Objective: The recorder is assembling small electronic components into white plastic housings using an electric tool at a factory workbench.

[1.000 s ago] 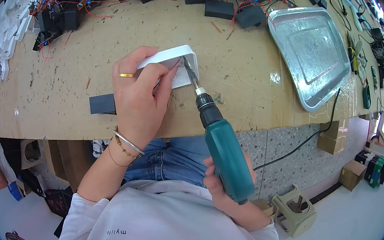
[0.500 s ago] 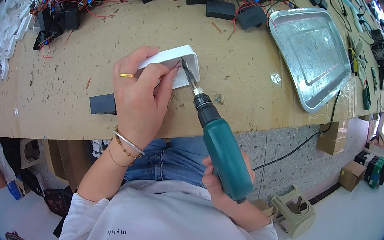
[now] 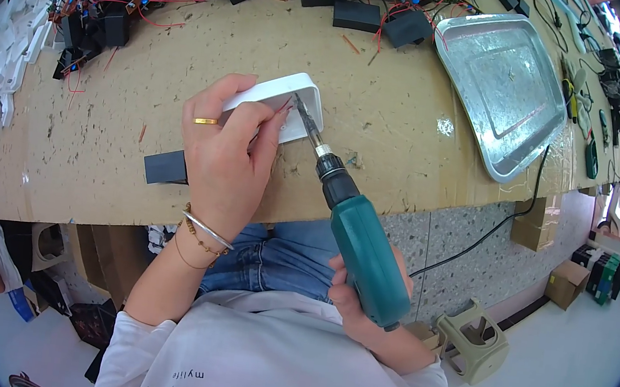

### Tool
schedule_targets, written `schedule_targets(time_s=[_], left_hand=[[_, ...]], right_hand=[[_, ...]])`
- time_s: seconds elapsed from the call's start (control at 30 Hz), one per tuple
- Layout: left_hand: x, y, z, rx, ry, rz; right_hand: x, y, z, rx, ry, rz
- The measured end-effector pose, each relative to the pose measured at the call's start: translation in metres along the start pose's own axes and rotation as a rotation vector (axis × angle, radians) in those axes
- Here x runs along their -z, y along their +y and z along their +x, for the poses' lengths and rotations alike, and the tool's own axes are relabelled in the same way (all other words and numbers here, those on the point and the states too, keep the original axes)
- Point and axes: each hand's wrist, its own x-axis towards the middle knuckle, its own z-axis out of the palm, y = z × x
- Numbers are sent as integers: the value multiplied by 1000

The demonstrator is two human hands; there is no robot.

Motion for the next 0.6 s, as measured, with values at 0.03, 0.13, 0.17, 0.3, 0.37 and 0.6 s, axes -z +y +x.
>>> schedule_targets(time_s=[0.03,0.13,0.17,0.3,0.37,0.6], left_hand=[[0,0,0,0,0,5],[-1,-1,-1,-1,3,-4],[-1,-1,0,-1,3,-5],[-1,0,0,1,8,-1],[-1,-1,0,1,13,-7],[-2,-1,0,-9,23,-1]], right_hand=[[1,2,-1,-3,-2,-15],[0,-2,1,-13,4,-4],[-1,-4,1,-19,12,22],[-1,-1,1,-27,10,26],[2,1,1,15,-26,-53],[0,-1,0,-25,7,61]])
